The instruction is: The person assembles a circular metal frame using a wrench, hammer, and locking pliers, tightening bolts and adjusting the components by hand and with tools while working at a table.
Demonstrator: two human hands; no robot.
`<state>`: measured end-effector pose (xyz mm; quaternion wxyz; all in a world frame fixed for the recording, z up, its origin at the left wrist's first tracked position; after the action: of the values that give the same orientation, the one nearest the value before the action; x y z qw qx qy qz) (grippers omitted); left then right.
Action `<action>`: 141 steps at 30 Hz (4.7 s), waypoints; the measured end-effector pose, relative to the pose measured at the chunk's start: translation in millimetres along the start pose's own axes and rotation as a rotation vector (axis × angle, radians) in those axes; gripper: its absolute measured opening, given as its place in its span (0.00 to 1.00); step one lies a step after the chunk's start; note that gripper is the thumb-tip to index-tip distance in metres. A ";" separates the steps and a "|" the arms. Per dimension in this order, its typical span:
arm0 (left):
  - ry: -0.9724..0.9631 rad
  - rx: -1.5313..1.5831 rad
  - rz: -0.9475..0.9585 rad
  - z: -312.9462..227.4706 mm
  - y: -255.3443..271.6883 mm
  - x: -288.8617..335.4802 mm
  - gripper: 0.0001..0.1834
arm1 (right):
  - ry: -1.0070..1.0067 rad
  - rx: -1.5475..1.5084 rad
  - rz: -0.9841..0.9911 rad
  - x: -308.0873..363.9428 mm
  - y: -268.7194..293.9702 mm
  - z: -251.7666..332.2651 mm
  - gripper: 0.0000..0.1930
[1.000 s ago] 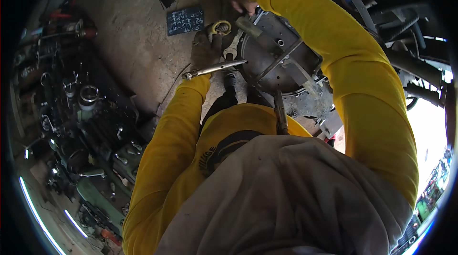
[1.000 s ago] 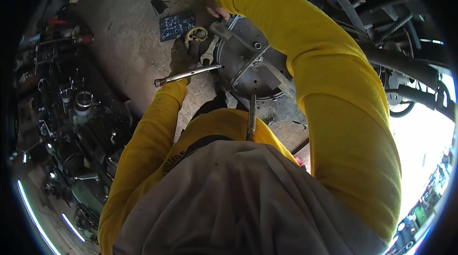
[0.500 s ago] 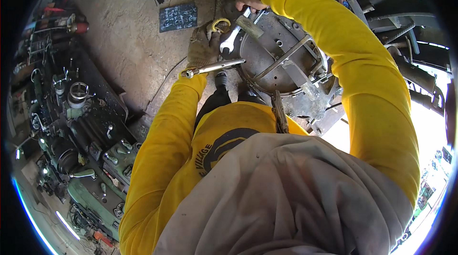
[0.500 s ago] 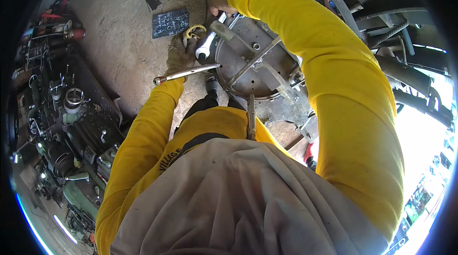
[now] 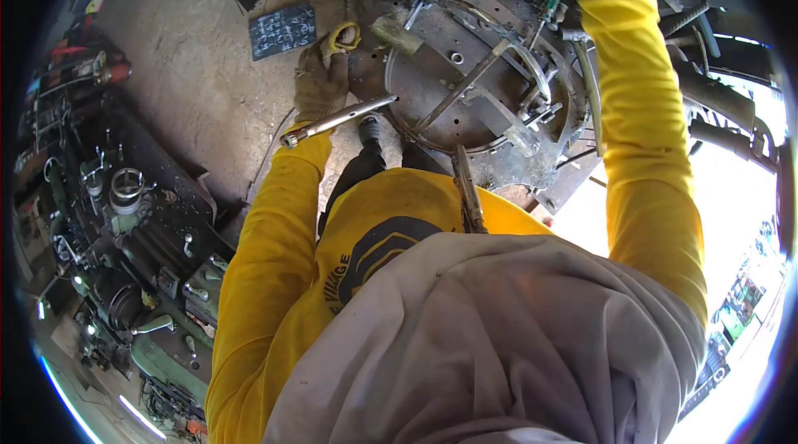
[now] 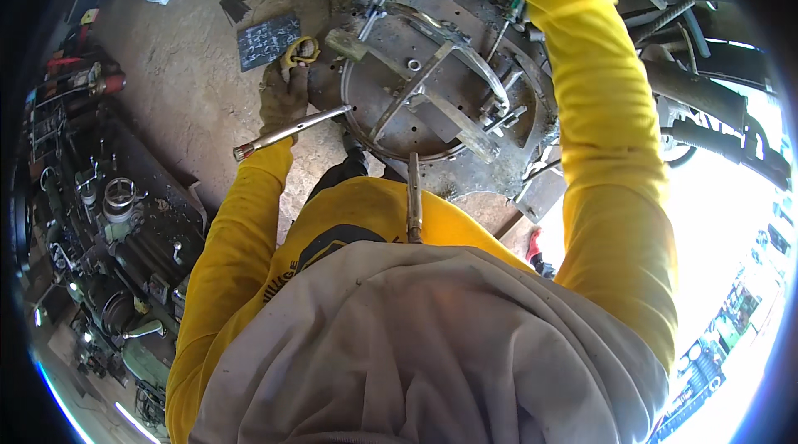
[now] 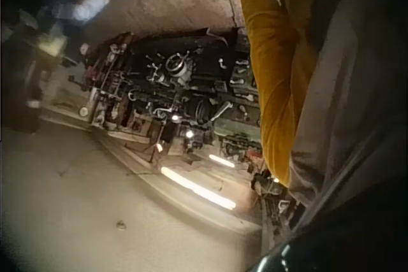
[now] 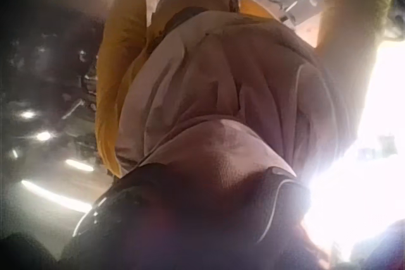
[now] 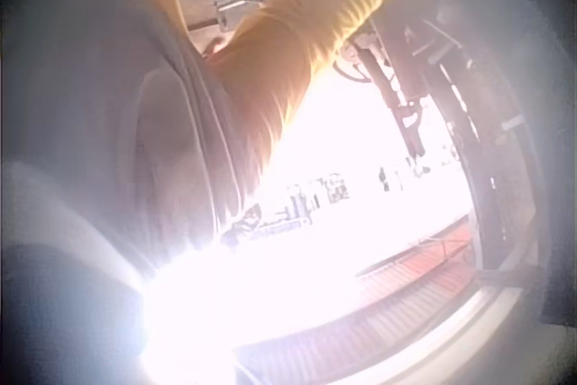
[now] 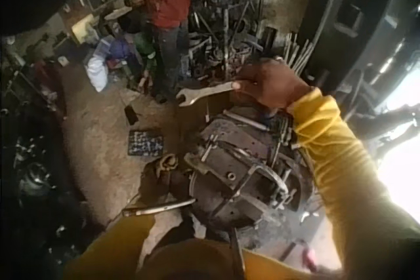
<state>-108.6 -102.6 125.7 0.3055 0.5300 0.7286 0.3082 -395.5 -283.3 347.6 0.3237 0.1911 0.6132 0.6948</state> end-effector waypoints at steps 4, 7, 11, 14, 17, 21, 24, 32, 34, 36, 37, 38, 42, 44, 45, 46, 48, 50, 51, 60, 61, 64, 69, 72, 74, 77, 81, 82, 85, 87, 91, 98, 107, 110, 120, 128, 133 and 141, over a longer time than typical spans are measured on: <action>0.048 0.024 -0.014 -0.7 3.7 0.9 0.25 | -0.316 -0.214 -0.039 74.8 -6.3 -40.5 0.12; 0.085 0.001 0.165 -5.1 6.6 -14.0 0.27 | -0.220 -0.090 -0.081 143.1 -43.8 -78.5 0.10; 0.142 -0.188 0.294 1.4 9.3 -32.4 0.31 | -0.061 0.087 -0.072 188.8 -86.1 -94.8 0.12; 0.291 -0.168 0.221 -3.2 9.2 -32.9 0.32 | -0.030 0.050 -0.070 175.8 -81.3 -68.3 0.12; 0.307 -0.133 0.149 -10.0 2.1 -35.5 0.33 | 0.083 0.006 -0.142 169.0 -105.7 -79.8 0.14; 0.177 -0.243 0.153 -4.5 0.5 -35.6 0.32 | 0.087 -0.099 -0.062 131.1 -98.1 -56.4 0.20; 0.168 -0.310 0.122 6.9 -6.1 -37.5 0.30 | -0.022 -0.283 0.066 115.1 -109.9 -64.3 0.24; -0.049 -0.425 0.081 11.9 -12.6 -37.2 0.23 | 0.127 -0.192 0.239 59.4 -109.8 -46.8 0.23; -0.017 -0.373 0.072 4.1 -7.7 -33.9 0.22 | 0.173 -0.156 0.269 49.2 -115.7 -42.1 0.22; -0.011 -0.371 0.081 2.2 -6.8 -33.9 0.22 | 0.184 -0.117 0.268 49.1 -116.5 -39.3 0.22; -0.005 -0.369 0.089 1.9 -6.5 -34.2 0.22 | 0.165 -0.100 0.264 55.7 -115.6 -39.5 0.22; -0.012 -0.361 0.091 -0.3 -8.2 -37.5 0.22 | 0.112 -0.060 0.227 65.7 -115.6 -46.5 0.21; 0.201 -0.251 0.075 -3.3 -5.1 -33.8 0.29 | -0.264 -0.158 0.272 154.2 -98.8 -24.8 0.14; 0.297 -0.231 0.042 -6.4 0.2 -31.6 0.33 | -0.022 0.047 0.151 194.4 -126.2 -14.8 0.11; 0.313 -0.228 0.050 -5.0 0.5 -31.4 0.35 | -0.262 -0.236 0.128 210.8 -124.7 -8.6 0.10; 0.322 -0.226 0.060 -4.5 -0.7 -31.5 0.37 | -0.506 -0.519 0.098 223.5 -125.2 -8.2 0.10; 0.317 -0.225 0.053 7.3 0.9 -27.6 0.37 | -0.373 -0.317 0.111 215.1 -116.5 -11.0 0.15; 0.286 -0.206 0.051 2.7 -1.0 -32.5 0.36 | -0.263 -0.096 0.114 210.7 -104.6 -21.4 0.20; 0.284 -0.199 0.060 -2.5 -0.6 -32.3 0.36 | -0.186 -0.122 -0.055 214.2 -96.2 -30.8 0.16; 0.227 -0.255 0.074 8.2 -3.8 -34.7 0.33 | 0.053 -0.233 -0.093 137.6 -86.7 -53.0 0.18; 0.187 -0.262 0.077 9.8 -4.8 -35.2 0.33 | 0.067 -0.318 -0.085 132.5 -93.2 -57.5 0.19; 0.285 -0.194 0.081 -14.9 -0.8 -32.4 0.33 | 0.083 -0.246 -0.039 113.6 -98.7 -63.2 0.18; 0.161 -0.225 0.087 -6.7 -4.7 -35.6 0.33 | 0.169 -0.112 0.115 73.4 -101.9 -58.0 0.16; 0.208 -0.179 0.082 -7.4 0.2 -32.2 0.32 | 0.284 -0.007 0.172 43.9 -117.2 -51.0 0.16; 0.235 -0.155 0.082 -7.4 0.3 -33.1 0.32 | 0.388 0.110 0.157 34.1 -131.4 -47.1 0.17; 0.231 -0.185 0.080 -15.6 -2.7 -36.3 0.31 | 0.413 0.209 0.241 47.0 -151.2 -53.1 0.18; 0.298 -0.165 0.055 -7.5 4.8 -26.1 0.34 | 0.080 0.134 0.051 131.8 -121.2 -16.5 0.21; 0.287 -0.148 0.049 -9.6 5.1 -25.9 0.34 | -0.160 0.023 0.012 154.8 -117.1 -14.4 0.22; 0.320 -0.225 0.055 -14.5 -0.4 -32.4 0.31 | -0.329 -0.042 -0.003 205.7 -134.1 -11.6 0.12; 0.286 -0.225 0.040 -7.6 -0.4 -30.7 0.31 | -0.400 -0.088 -0.009 211.0 -133.2 -9.6 0.07; 0.280 -0.235 0.035 1.5 -4.1 -32.9 0.32 | -0.538 -0.356 -0.035 199.2 -108.0 -36.8 0.28; 0.285 -0.196 0.064 -5.7 -2.4 -33.6 0.32 | -0.058 -0.126 -0.019 135.3 -101.7 -49.2 0.26; 0.272 -0.256 0.070 -3.7 -1.4 -31.5 0.31 | 0.067 0.012 0.274 66.8 -97.2 -35.6 0.30; 0.078 -0.281 0.076 -13.8 -2.7 -32.0 0.30 | 0.101 0.083 0.367 38.4 -116.2 -36.3 0.29; 0.175 -0.209 0.072 -5.5 -5.9 -37.1 0.29 | -0.117 0.164 0.167 140.3 -118.8 -32.7 0.15; 0.304 -0.236 0.093 6.0 -5.7 -31.7 0.33 | -0.553 -0.180 0.081 204.5 -121.6 -10.8 0.09; 0.060 -0.356 0.070 23.7 -14.7 -36.5 0.25 | -0.256 -0.082 -0.173 161.5 -80.4 -36.8 0.25; 0.247 -0.224 0.081 -11.0 -1.8 -33.8 0.27 | 0.224 0.062 -0.091 106.9 -115.2 -54.8 0.25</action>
<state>-109.6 -137.0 135.2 0.2582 0.4797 0.6996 0.4623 -483.7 -245.7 211.6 0.2784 0.0940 0.6749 0.6769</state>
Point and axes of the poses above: each hand's wrist, its own x-axis away from the middle knuckle, its own y-axis out of the back of the hand, z = x × y, the point moved 4 cm from there along -x, towards the middle knuckle, and after that the axes turned 4 degrees about z, right-handed, at the moved point
